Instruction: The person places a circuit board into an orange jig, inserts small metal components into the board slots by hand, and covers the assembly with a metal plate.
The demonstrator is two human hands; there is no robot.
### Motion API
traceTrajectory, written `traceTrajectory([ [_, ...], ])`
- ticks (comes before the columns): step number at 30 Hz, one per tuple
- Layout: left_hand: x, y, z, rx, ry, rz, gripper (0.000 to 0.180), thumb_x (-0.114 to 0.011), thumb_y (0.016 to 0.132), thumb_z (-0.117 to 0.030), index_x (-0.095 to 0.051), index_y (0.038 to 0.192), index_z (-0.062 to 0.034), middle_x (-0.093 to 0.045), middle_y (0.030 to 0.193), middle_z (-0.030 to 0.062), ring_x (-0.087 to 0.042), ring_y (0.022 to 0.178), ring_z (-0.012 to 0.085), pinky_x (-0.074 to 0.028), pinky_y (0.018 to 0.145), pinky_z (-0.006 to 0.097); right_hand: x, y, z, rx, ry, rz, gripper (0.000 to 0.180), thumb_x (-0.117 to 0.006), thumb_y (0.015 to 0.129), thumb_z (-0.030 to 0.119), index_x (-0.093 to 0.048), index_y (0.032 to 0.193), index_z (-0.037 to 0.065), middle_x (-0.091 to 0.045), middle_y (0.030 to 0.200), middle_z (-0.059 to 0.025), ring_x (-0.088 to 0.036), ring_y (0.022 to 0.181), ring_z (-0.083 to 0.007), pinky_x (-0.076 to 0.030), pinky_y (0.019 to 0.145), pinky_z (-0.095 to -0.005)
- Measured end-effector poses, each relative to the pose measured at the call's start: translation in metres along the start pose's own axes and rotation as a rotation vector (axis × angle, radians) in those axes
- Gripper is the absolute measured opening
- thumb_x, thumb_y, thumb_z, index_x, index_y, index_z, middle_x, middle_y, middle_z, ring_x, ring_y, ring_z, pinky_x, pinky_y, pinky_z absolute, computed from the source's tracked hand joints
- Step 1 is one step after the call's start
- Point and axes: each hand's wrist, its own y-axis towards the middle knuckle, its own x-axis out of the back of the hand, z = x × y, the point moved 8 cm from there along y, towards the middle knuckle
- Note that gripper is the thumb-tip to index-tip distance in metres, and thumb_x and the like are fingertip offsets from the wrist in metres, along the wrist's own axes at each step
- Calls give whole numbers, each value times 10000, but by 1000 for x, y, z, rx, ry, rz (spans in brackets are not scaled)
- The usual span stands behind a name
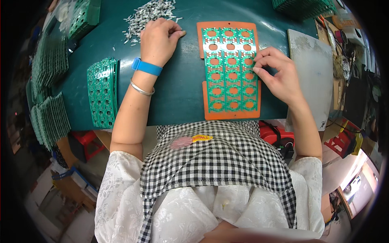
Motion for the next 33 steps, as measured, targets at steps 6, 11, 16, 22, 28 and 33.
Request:
traceTrajectory([
  [6,-8,-4,7,35,30,77,126,-747,811,-207,-681,809,-100,-647,838,47,-598,846,286,-458,727,423,-2,-2,-2,50,-21,-7,92,-730,767,11,-651,814,12,-648,955,-69,-650,883,-255,-523,766,-333],
  [11,6,-6,-5,-2,1,22,109,-722,831,-145,-652,834,-61,-644,832,86,-598,823,314,-470,727,420,-7,-6,-3,50,-29,28,101,-725,773,-34,-651,839,-14,-635,972,-73,-628,930,-211,-501,810,-308],
  [16,14,-9,-9,195,-215,44,80,-684,856,-81,-672,920,-34,-671,852,126,-642,748,297,-510,674,378,-6,-5,-5,55,-46,-4,88,-738,767,22,-658,803,28,-641,949,-46,-651,889,-238,-529,759,-337],
  [22,26,-8,-30,53,-253,-29,89,-664,874,-63,-706,948,-36,-677,864,112,-660,749,275,-523,679,340,-5,-3,-4,53,-37,-1,85,-735,769,13,-658,804,22,-640,949,-50,-657,871,-232,-534,741,-330],
  [28,29,-9,-37,62,-269,10,76,-667,875,-62,-705,934,-33,-684,865,104,-662,719,235,-522,655,307,-5,-3,-4,56,-41,6,80,-735,772,15,-662,805,22,-638,945,-49,-657,868,-232,-535,736,-331],
  [33,28,-13,-45,137,-338,67,83,-697,857,-66,-703,932,-31,-691,791,91,-655,659,169,-515,624,277,-8,-3,-1,92,-54,4,86,-739,764,9,-666,807,22,-636,940,-45,-649,868,-235,-534,737,-337],
])
